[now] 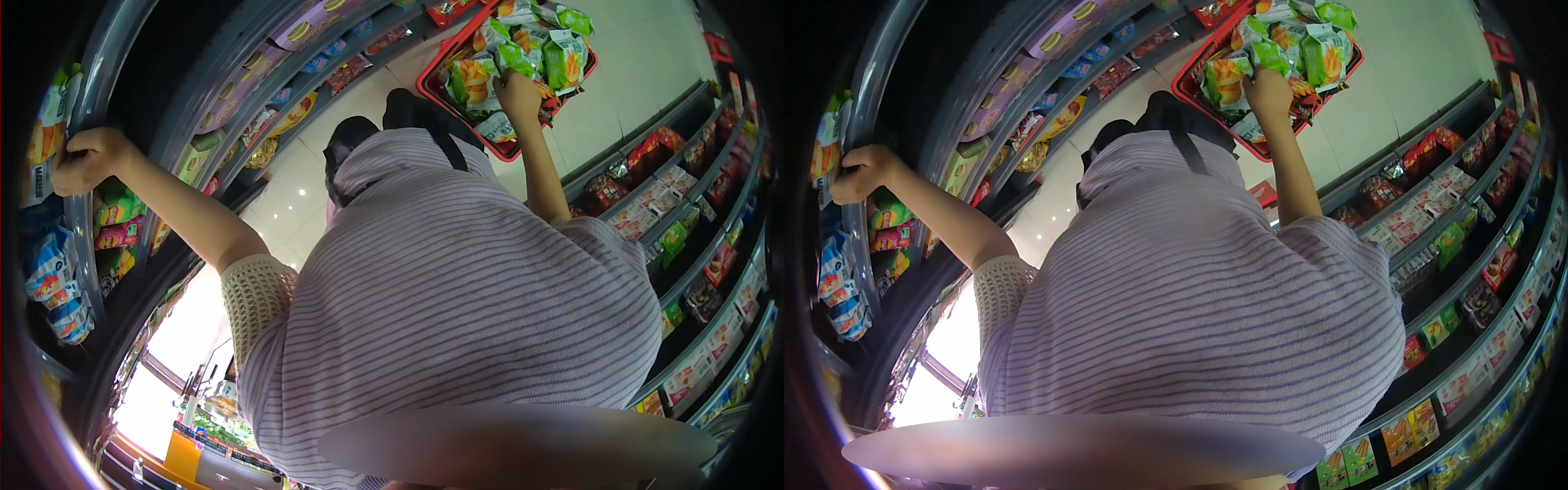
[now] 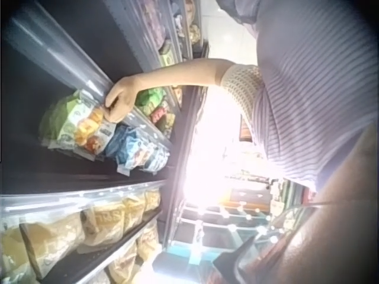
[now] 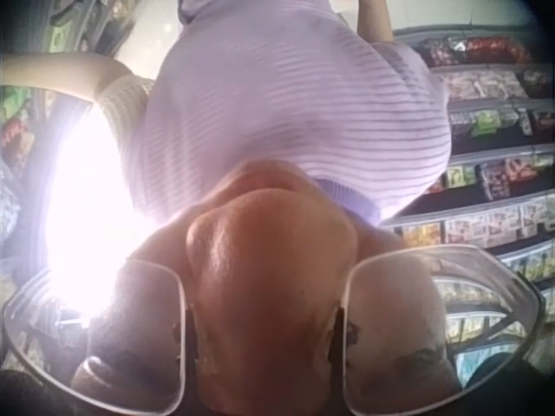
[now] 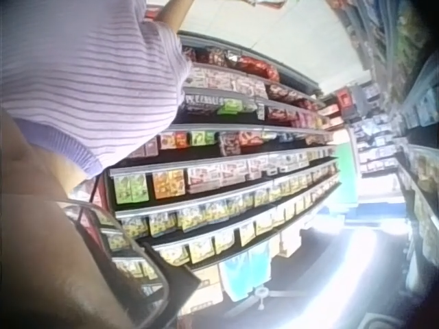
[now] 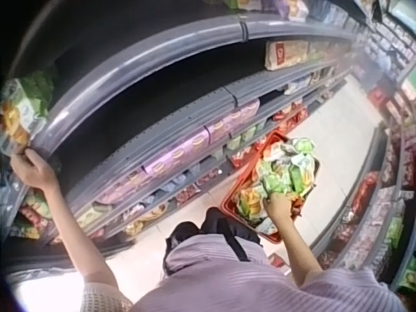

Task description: Placing snack bags from a red basket onto supermarket shelves.

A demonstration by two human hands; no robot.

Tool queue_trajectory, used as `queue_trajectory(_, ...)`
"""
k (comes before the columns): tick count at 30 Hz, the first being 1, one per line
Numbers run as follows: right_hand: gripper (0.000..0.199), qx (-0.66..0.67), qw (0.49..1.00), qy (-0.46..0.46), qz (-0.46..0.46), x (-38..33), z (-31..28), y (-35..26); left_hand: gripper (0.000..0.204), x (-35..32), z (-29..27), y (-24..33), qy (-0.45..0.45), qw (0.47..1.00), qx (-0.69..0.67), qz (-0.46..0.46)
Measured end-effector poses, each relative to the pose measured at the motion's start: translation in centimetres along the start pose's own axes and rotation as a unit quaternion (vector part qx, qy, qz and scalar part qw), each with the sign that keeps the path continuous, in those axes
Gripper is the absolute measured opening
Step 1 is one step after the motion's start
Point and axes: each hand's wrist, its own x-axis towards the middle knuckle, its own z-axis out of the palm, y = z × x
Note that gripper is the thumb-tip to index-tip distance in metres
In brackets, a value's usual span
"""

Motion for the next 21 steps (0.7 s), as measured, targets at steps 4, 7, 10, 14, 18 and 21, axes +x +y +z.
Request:
queue_trajectory(4,0.028,-0.018,0.99,0.141,-0.008,1.5,-1.5,0.4,0.011,0.1,0.2,0.0,0.001,1.0,0.002,0.001)
queue_trajectory(7,0.029,-0.011,0.993,0.114,-0.002,2.3,-2.1,0.9,0.011,0.1,0.2,0.0,0.006,1.0,-0.01,0.018)
queue_trajectory(10,0.031,0.016,0.999,0.042,0.017,2.1,-2.1,0.9,0.011,0.1,0.3,-0.3,0.011,0.999,-0.011,0.036)
queue_trajectory(14,0.035,-0.014,0.998,-0.053,0.03,1.1,-1.2,0.6,0.011,-0.1,0.6,-0.5,0.017,1.0,-0.005,0.011)
queue_trajectory(18,0.032,-0.059,0.99,-0.119,0.051,0.7,0.4,0.7,0.011,-0.1,0.6,-0.5,0.014,1.0,-0.013,0.02)
queue_trajectory(21,0.031,-0.057,0.985,-0.147,0.064,0.8,1.2,1.2,0.011,-0.1,0.6,-0.5,0.015,1.0,-0.013,0.022)
